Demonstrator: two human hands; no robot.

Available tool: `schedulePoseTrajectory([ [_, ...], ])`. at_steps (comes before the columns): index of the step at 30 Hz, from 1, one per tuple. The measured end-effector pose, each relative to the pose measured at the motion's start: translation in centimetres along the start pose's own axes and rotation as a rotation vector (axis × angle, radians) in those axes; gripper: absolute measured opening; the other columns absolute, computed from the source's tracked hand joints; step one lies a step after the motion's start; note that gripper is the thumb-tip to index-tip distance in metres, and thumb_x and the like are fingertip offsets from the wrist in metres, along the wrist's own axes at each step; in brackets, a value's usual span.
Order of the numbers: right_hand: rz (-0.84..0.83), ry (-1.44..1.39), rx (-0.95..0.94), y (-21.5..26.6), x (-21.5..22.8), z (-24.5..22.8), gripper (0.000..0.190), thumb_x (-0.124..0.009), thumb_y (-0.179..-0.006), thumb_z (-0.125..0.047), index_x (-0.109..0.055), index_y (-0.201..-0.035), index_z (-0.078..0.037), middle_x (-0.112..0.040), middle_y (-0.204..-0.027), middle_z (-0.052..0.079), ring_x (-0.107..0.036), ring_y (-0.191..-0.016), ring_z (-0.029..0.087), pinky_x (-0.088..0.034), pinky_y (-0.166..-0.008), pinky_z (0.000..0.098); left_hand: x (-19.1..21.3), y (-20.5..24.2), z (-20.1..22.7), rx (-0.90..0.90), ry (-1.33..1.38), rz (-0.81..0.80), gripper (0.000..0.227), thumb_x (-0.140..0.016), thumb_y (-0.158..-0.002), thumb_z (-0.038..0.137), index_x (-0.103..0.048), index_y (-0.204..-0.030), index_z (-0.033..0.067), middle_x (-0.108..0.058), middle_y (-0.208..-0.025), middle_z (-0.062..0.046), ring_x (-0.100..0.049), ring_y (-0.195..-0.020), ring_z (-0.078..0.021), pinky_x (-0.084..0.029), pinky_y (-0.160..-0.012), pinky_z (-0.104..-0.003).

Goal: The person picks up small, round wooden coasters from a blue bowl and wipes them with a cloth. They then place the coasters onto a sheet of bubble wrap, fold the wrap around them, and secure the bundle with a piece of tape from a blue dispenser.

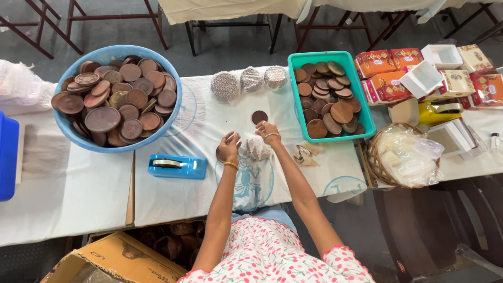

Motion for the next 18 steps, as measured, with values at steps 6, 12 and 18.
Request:
schedulePoseTrajectory([
  [6, 0.202, 0.332, -0.115, 3.5, -0.9, -0.3, 0.056, -0.097, -0.064, -0.028, -0.067, -0.110, -0.016, -0.069, -0.109, 0.008, -0.062, -0.107, 0.030, -0.051, -0.092, 0.0427, 0.8, -0.6, 0.6, 0.148, 0.272, -0.001, 0.034, -0.073, -0.090, 0.001, -0.063, -0.123, 0.0036, -0.075, -0.108, -0.010, -0.074, -0.099, -0.0186, -0.063, -0.075, -0.028],
  [12, 0.133, 0.513, -0.054, 3.8, 0.0, -3.0, 0.087, -0.097, -0.063, -0.029, -0.056, -0.140, -0.030, -0.063, -0.127, 0.005, -0.057, -0.117, 0.031, -0.050, -0.094, 0.0462, 1.4, -2.9, -3.2, 0.201, 0.276, -0.055, 0.036, -0.073, -0.090, 0.002, -0.063, -0.125, 0.0068, -0.074, -0.110, -0.006, -0.073, -0.100, -0.0177, -0.062, -0.079, -0.030],
  [18, -0.054, 0.734, 0.184, 1.2, -1.3, -4.3, 0.106, -0.092, -0.059, -0.015, -0.042, -0.152, -0.026, -0.040, -0.158, 0.006, -0.043, -0.137, 0.031, -0.045, -0.101, 0.0521, 2.8, -4.1, -7.0, 0.259, 0.294, -0.032, 0.033, -0.074, -0.090, 0.004, -0.065, -0.121, 0.0102, -0.075, -0.108, -0.003, -0.074, -0.098, -0.0163, -0.062, -0.080, -0.033],
])
Point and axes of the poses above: each hand's wrist, its own y-axis away from the middle knuckle, its own x-axis out of the back of the hand, z = x × y, the point moved 2 cm from there along -y, towards the middle knuckle
